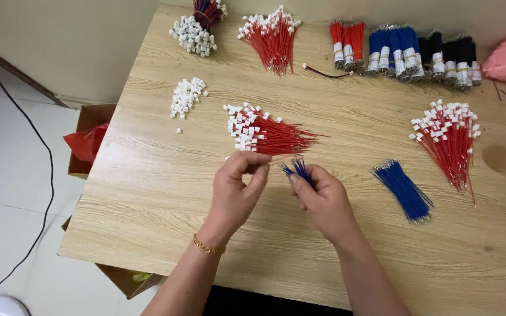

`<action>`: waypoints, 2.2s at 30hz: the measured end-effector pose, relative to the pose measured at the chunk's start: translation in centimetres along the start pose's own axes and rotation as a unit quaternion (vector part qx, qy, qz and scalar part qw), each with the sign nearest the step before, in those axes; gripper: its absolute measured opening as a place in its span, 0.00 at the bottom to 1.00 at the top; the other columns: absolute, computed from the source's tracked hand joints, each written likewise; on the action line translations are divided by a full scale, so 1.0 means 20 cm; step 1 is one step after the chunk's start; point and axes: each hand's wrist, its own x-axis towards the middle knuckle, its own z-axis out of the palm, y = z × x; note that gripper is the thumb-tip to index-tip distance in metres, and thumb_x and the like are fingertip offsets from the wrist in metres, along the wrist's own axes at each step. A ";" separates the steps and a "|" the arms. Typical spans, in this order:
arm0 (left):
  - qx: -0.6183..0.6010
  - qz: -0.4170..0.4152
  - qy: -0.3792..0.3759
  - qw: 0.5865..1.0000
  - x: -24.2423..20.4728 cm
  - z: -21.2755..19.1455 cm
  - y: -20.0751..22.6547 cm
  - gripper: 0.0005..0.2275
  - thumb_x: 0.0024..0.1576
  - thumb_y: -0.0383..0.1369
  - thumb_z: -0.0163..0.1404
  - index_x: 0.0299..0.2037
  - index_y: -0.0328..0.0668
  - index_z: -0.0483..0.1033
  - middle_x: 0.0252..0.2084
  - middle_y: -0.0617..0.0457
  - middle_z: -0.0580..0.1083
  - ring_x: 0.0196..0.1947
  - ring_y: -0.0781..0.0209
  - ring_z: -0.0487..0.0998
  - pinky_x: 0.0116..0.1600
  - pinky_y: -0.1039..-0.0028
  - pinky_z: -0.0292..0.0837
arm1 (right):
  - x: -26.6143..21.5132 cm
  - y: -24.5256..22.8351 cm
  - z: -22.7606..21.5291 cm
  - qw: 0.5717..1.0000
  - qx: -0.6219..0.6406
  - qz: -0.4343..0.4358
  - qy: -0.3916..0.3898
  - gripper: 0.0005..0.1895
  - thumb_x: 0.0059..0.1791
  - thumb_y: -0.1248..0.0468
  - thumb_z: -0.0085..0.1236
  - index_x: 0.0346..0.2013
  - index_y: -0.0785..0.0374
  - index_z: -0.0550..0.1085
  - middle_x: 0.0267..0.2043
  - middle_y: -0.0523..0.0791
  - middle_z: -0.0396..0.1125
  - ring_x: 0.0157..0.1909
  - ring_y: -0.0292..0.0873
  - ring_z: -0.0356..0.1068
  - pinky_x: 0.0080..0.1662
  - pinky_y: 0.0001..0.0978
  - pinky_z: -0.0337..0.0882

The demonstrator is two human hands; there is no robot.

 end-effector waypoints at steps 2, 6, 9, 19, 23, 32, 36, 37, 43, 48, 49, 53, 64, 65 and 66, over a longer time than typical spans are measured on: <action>-0.089 -0.038 -0.028 0.995 -0.04 0.01 0.01 0.07 0.53 0.24 0.55 0.40 0.41 0.80 0.32 0.54 0.76 0.33 0.71 0.74 0.41 0.77 0.75 | -0.03 0.01 -0.01 0.999 -0.024 -0.029 0.001 0.07 0.48 0.65 0.57 0.37 0.67 0.75 0.21 0.46 0.66 0.18 0.35 0.62 0.23 0.24 0.65; -0.188 -0.099 -0.043 0.976 -0.11 0.04 -0.04 0.07 0.52 0.24 0.57 0.40 0.34 0.79 0.32 0.51 0.77 0.33 0.70 0.74 0.42 0.75 0.75 | -0.09 -0.07 0.00 0.997 -0.056 -0.056 0.010 0.06 0.47 0.66 0.58 0.37 0.66 0.76 0.22 0.44 0.67 0.24 0.34 0.60 0.28 0.24 0.65; -0.208 -0.126 -0.037 0.969 -0.15 0.04 -0.06 0.06 0.53 0.24 0.57 0.39 0.32 0.79 0.31 0.51 0.77 0.33 0.70 0.75 0.41 0.77 0.75 | -0.13 -0.14 0.02 0.990 -0.119 -0.078 0.016 0.05 0.47 0.66 0.59 0.35 0.64 0.78 0.22 0.43 0.67 0.26 0.33 0.60 0.30 0.24 0.65; -0.046 -0.040 -0.033 0.998 -0.21 0.02 0.03 0.03 0.55 0.27 0.55 0.36 0.41 0.81 0.31 0.52 0.76 0.31 0.69 0.72 0.37 0.78 0.72 | -0.17 -0.13 0.01 0.980 -0.169 -0.104 0.035 0.04 0.44 0.66 0.63 0.31 0.64 0.78 0.21 0.47 0.66 0.27 0.36 0.64 0.30 0.27 0.68; -0.047 -0.038 -0.043 0.997 -0.22 0.01 0.02 0.04 0.55 0.25 0.54 0.37 0.41 0.80 0.31 0.51 0.75 0.32 0.69 0.73 0.38 0.76 0.73 | -0.20 -0.21 0.03 0.960 -0.220 -0.165 0.046 0.03 0.43 0.69 0.62 0.29 0.64 0.77 0.21 0.49 0.67 0.26 0.41 0.68 0.28 0.28 0.69; -0.186 -0.105 -0.075 0.974 -0.25 0.02 -0.02 0.08 0.56 0.23 0.52 0.45 0.35 0.73 0.33 0.54 0.72 0.36 0.69 0.73 0.43 0.77 0.72 | -0.20 -0.21 0.01 0.936 -0.270 -0.218 0.064 0.03 0.43 0.67 0.62 0.30 0.63 0.77 0.23 0.47 0.66 0.27 0.42 0.70 0.27 0.28 0.70; -0.246 -0.175 -0.079 0.950 -0.26 0.03 -0.11 0.08 0.56 0.25 0.52 0.44 0.32 0.75 0.35 0.50 0.76 0.37 0.67 0.76 0.46 0.76 0.74 | -0.20 -0.22 0.01 0.948 -0.251 -0.191 0.046 0.03 0.43 0.69 0.61 0.30 0.64 0.76 0.24 0.50 0.67 0.28 0.43 0.70 0.29 0.30 0.71; -0.284 -0.191 -0.071 0.937 -0.27 0.04 -0.13 0.07 0.57 0.24 0.51 0.45 0.31 0.75 0.35 0.50 0.75 0.36 0.65 0.77 0.46 0.76 0.75 | -0.20 -0.21 0.00 0.956 -0.234 -0.174 0.033 0.03 0.43 0.69 0.60 0.31 0.65 0.76 0.24 0.51 0.67 0.28 0.45 0.70 0.29 0.32 0.71; -0.403 -0.242 -0.064 0.880 -0.29 0.05 -0.14 0.07 0.58 0.23 0.47 0.45 0.28 0.72 0.35 0.46 0.74 0.36 0.58 0.80 0.46 0.70 0.78 | -0.22 -0.19 0.02 0.976 -0.178 -0.121 0.020 0.04 0.43 0.69 0.61 0.32 0.65 0.77 0.25 0.49 0.68 0.29 0.39 0.69 0.31 0.27 0.72; -0.427 -0.247 -0.068 0.867 -0.30 0.06 -0.16 0.07 0.58 0.23 0.48 0.44 0.29 0.73 0.35 0.45 0.74 0.36 0.57 0.80 0.46 0.70 0.78 | -0.22 -0.18 0.01 0.978 -0.171 -0.115 0.024 0.04 0.43 0.68 0.61 0.31 0.65 0.77 0.24 0.48 0.67 0.29 0.37 0.67 0.30 0.27 0.70; -0.424 -0.245 -0.067 0.869 -0.30 0.06 -0.16 0.07 0.58 0.23 0.48 0.44 0.30 0.73 0.35 0.45 0.74 0.36 0.57 0.80 0.46 0.70 0.78 | -0.21 -0.18 0.01 0.975 -0.183 -0.121 0.023 0.04 0.43 0.67 0.62 0.30 0.65 0.77 0.23 0.48 0.67 0.28 0.39 0.67 0.29 0.28 0.70; -0.397 -0.240 -0.060 0.884 -0.30 0.07 -0.15 0.07 0.57 0.23 0.50 0.44 0.30 0.74 0.35 0.45 0.75 0.36 0.58 0.80 0.46 0.71 0.78 | -0.22 -0.21 0.01 0.958 -0.246 -0.143 0.027 0.03 0.42 0.68 0.63 0.28 0.63 0.77 0.22 0.47 0.67 0.27 0.41 0.69 0.28 0.28 0.69; -0.296 -0.235 -0.061 0.924 -0.30 0.11 -0.20 0.06 0.57 0.24 0.51 0.42 0.30 0.76 0.34 0.47 0.76 0.33 0.62 0.79 0.43 0.73 0.79 | -0.17 -0.15 0.01 0.960 -0.248 -0.128 0.014 0.04 0.43 0.65 0.61 0.30 0.63 0.76 0.22 0.49 0.66 0.28 0.42 0.69 0.30 0.31 0.70; -0.287 -0.236 -0.060 0.926 -0.31 0.12 -0.21 0.06 0.57 0.24 0.51 0.41 0.30 0.76 0.33 0.47 0.76 0.32 0.62 0.79 0.42 0.73 0.79 | -0.17 -0.15 0.01 0.962 -0.245 -0.119 0.015 0.05 0.44 0.63 0.62 0.30 0.62 0.76 0.22 0.48 0.66 0.28 0.41 0.69 0.30 0.31 0.71; -0.287 -0.235 -0.057 0.927 -0.31 0.12 -0.22 0.06 0.57 0.24 0.51 0.41 0.30 0.76 0.33 0.47 0.76 0.32 0.62 0.79 0.42 0.73 0.79 | -0.16 -0.14 0.01 0.962 -0.245 -0.119 0.012 0.05 0.44 0.63 0.62 0.30 0.62 0.76 0.22 0.48 0.66 0.28 0.41 0.69 0.30 0.31 0.71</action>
